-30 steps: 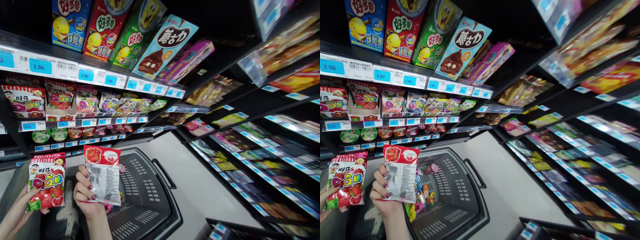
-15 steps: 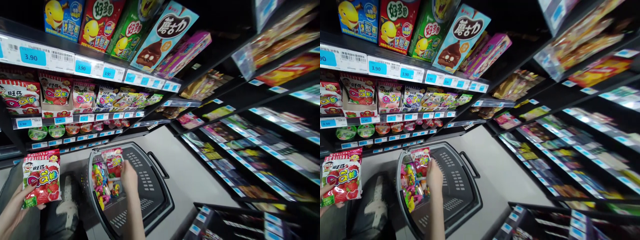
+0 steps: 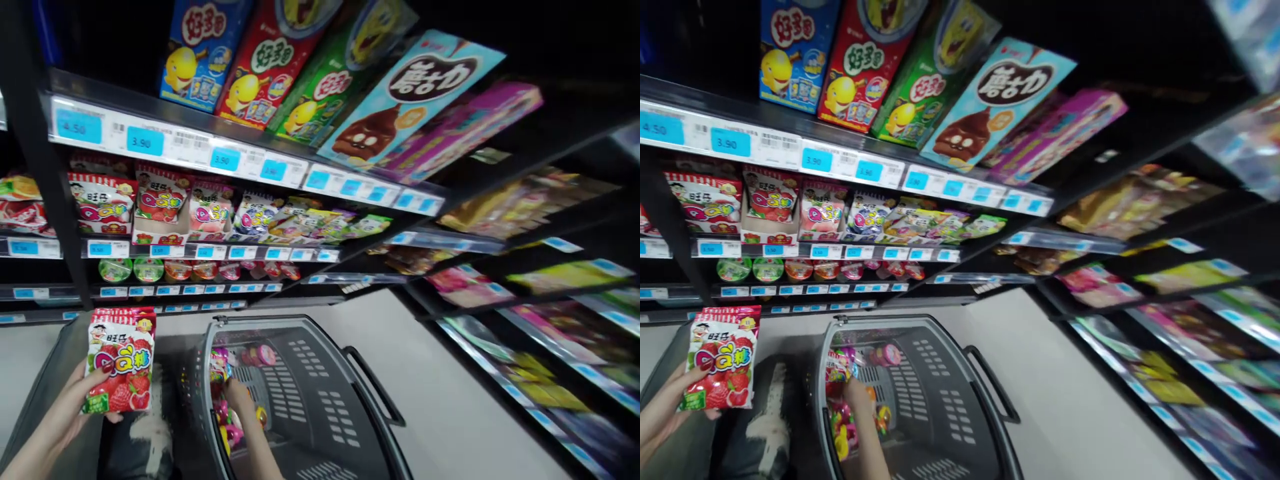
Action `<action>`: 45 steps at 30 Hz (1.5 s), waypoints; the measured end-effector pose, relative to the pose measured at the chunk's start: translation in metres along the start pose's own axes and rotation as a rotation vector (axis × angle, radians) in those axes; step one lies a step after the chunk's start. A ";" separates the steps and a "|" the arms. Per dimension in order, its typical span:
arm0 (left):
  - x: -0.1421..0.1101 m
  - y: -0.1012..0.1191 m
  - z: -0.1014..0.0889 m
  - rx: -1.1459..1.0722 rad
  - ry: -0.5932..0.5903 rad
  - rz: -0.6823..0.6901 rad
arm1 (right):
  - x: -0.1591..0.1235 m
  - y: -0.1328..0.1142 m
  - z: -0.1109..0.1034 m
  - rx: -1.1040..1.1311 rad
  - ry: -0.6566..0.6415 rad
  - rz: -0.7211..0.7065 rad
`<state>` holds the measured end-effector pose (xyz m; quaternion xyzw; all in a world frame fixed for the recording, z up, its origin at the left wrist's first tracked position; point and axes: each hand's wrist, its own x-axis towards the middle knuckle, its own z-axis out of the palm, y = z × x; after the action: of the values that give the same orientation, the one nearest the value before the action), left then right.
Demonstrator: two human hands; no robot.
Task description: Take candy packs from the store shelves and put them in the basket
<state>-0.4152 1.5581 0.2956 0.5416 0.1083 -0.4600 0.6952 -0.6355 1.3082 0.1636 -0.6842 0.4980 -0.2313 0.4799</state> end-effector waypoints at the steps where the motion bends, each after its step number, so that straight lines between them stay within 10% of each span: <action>1: 0.001 -0.001 0.000 -0.007 -0.006 -0.003 | 0.002 -0.010 -0.001 -0.035 0.008 -0.002; 5: 0.001 -0.004 0.006 0.008 -0.037 -0.018 | -0.016 -0.077 0.013 -0.109 0.008 -0.099; 10: -0.002 -0.007 0.021 0.049 -0.101 0.043 | -0.080 -0.155 0.060 0.036 -0.394 -0.263; 16: 0.002 -0.014 0.017 0.060 -0.164 0.195 | -0.092 -0.162 0.081 0.107 -0.242 -0.301; 23: 0.007 -0.016 0.005 -0.034 -0.155 0.066 | -0.083 -0.178 0.064 0.245 -0.011 -0.227; 30: 0.052 -0.016 -0.038 -0.085 -0.084 0.048 | -0.067 -0.185 0.052 0.213 0.057 -0.177; 34: 0.073 -0.019 -0.056 -0.187 -0.060 0.016 | -0.061 -0.187 0.055 0.621 -0.053 -0.060; 45: 0.085 -0.026 -0.055 -0.165 -0.091 -0.029 | -0.068 -0.187 0.068 2.047 -0.871 0.240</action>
<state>-0.3691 1.5606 0.2017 0.4592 0.1219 -0.4838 0.7350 -0.5223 1.4068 0.3110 0.0633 -0.0749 -0.2250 0.9694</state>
